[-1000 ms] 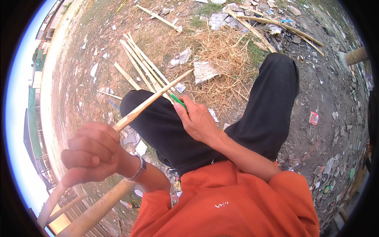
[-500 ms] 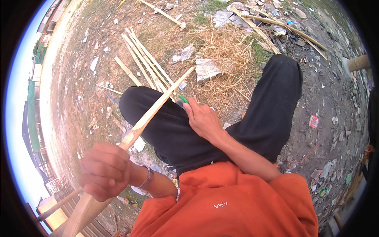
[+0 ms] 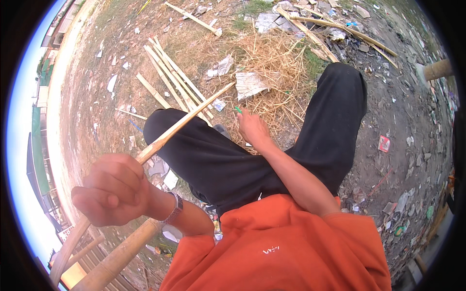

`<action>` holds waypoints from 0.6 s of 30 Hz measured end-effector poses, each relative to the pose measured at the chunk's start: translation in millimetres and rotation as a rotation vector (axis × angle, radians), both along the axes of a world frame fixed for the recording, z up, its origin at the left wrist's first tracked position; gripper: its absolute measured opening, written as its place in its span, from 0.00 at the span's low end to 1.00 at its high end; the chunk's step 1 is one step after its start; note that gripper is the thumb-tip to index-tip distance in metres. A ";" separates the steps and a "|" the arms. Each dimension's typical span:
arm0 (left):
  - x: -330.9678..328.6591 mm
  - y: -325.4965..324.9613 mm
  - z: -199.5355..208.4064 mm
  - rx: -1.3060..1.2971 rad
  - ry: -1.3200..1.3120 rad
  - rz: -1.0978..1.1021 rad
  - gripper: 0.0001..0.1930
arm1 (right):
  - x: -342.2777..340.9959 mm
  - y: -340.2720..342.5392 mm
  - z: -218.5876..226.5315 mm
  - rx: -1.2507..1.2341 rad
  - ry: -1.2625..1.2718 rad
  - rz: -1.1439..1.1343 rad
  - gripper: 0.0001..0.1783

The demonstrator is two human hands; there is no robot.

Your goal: The person sits on a small stool outdoors and uses a green utility knife to shave and smooth a long bamboo stick held between their legs. They rotate the stick and scrape along its length to remove the outer layer.

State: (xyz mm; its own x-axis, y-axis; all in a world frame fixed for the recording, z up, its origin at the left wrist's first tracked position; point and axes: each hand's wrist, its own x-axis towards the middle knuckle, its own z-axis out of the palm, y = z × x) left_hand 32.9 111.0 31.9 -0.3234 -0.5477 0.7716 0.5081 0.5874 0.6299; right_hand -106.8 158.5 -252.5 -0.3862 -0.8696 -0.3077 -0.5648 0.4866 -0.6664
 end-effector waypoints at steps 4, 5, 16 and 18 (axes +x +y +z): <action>-1.5 -1.1 8.3 0.151 0.051 0.584 0.21 | -6.3 5.7 22.6 0.052 -0.255 -0.046 0.18; -1.9 -0.2 10.9 0.154 0.079 0.676 0.21 | -5.0 6.6 41.2 -0.071 -0.306 -0.053 0.17; -25.8 18.2 5.0 0.138 0.168 0.880 0.24 | 17.6 56.7 197.1 -0.588 -0.486 0.145 0.11; -26.4 18.4 4.7 0.141 0.168 0.879 0.24 | 19.6 58.5 203.2 -0.576 -0.433 0.153 0.12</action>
